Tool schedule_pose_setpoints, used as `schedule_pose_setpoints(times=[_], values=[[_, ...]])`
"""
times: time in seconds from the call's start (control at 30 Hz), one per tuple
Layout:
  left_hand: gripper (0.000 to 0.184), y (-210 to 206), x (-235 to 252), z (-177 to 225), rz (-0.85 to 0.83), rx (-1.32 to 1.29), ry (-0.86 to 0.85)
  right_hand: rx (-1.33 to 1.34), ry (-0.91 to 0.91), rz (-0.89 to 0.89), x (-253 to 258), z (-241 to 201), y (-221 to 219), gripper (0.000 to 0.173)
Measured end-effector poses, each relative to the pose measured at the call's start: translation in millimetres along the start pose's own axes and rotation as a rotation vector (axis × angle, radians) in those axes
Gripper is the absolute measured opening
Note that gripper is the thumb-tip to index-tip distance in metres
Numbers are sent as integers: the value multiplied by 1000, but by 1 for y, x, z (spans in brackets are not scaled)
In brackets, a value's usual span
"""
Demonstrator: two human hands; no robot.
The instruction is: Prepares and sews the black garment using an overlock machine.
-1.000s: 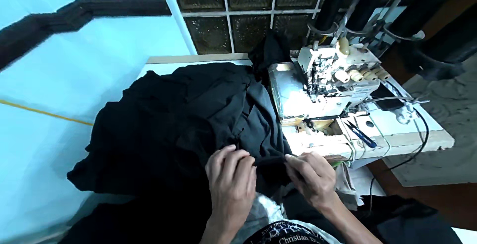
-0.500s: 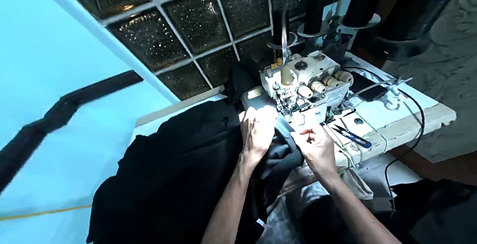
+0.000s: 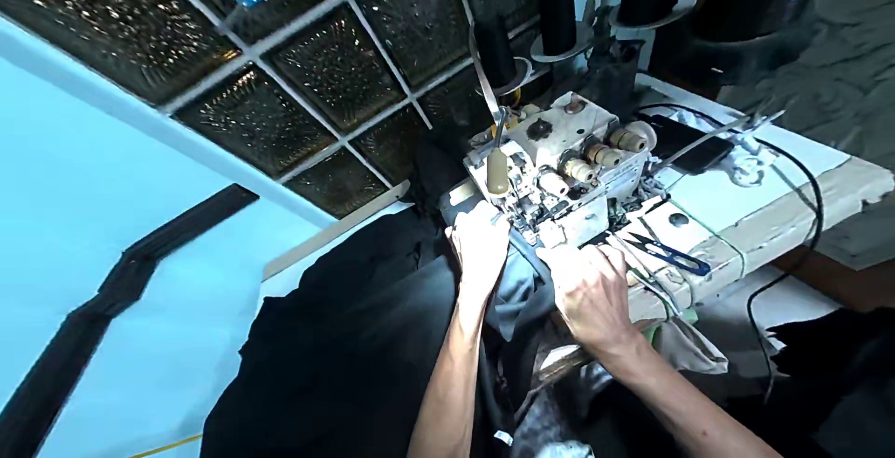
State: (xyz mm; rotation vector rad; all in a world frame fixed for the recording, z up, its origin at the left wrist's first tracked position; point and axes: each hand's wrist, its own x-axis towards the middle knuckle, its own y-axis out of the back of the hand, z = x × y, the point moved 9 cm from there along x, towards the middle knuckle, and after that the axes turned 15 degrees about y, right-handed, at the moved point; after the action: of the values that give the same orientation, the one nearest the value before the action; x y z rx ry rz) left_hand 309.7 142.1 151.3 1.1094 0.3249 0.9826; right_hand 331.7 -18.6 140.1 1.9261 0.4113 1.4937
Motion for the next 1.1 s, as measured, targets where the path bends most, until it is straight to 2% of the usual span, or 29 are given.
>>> schedule_pose_setpoints(times=[0.1, 0.2, 0.27, 0.33, 0.4, 0.47, 0.57, 0.63, 0.7, 0.8, 0.87, 0.9, 0.97, 1.03, 1.1], values=[[20, 10, -12, -2, 98, 85, -10, -40, 27, -50, 1, -2, -1, 22], [19, 33, -48, 5, 233, 50, -166, -40, 54, -27, 4, -2, -2, 24], [19, 42, -78, 6, 214, -1, -298, -12, 53, -12, 2, -1, -4, 26], [33, 44, -102, 5, 108, 11, -387, 13, 46, 7, 2, 0, -5, 26], [44, 43, -120, 3, 83, 110, -458, 17, 44, 19, 2, 0, -5, 26], [37, 41, -131, 0, 112, 231, -494, 19, 46, 20, 1, 0, -5, 24], [7, 47, -133, -5, 196, 282, -481, 13, 70, 27, 2, -1, -6, 24], [9, 56, -132, -7, 214, 240, -465, 4, 92, 26, 2, -1, -6, 24], [8, 64, -133, -7, 152, 129, -470, 3, 125, 5, 3, -1, -6, 23], [11, 71, -139, 2, -131, -61, -526, 77, 260, -16, 11, -6, -2, 18], [15, 70, -146, 13, -282, -39, -611, 254, 446, -146, 14, -22, 5, 21], [14, 70, -149, 16, -292, 42, -645, 384, 558, -292, 11, -36, 10, 18], [9, 69, -144, 17, -259, 269, -636, 664, 727, -714, -2, -62, 22, 10], [3, 65, -131, 7, -267, 423, -557, 733, 731, -963, -5, -69, 31, 13], [8, 62, -116, -4, -326, 417, -505, 666, 584, -977, 9, -54, 29, 19]])
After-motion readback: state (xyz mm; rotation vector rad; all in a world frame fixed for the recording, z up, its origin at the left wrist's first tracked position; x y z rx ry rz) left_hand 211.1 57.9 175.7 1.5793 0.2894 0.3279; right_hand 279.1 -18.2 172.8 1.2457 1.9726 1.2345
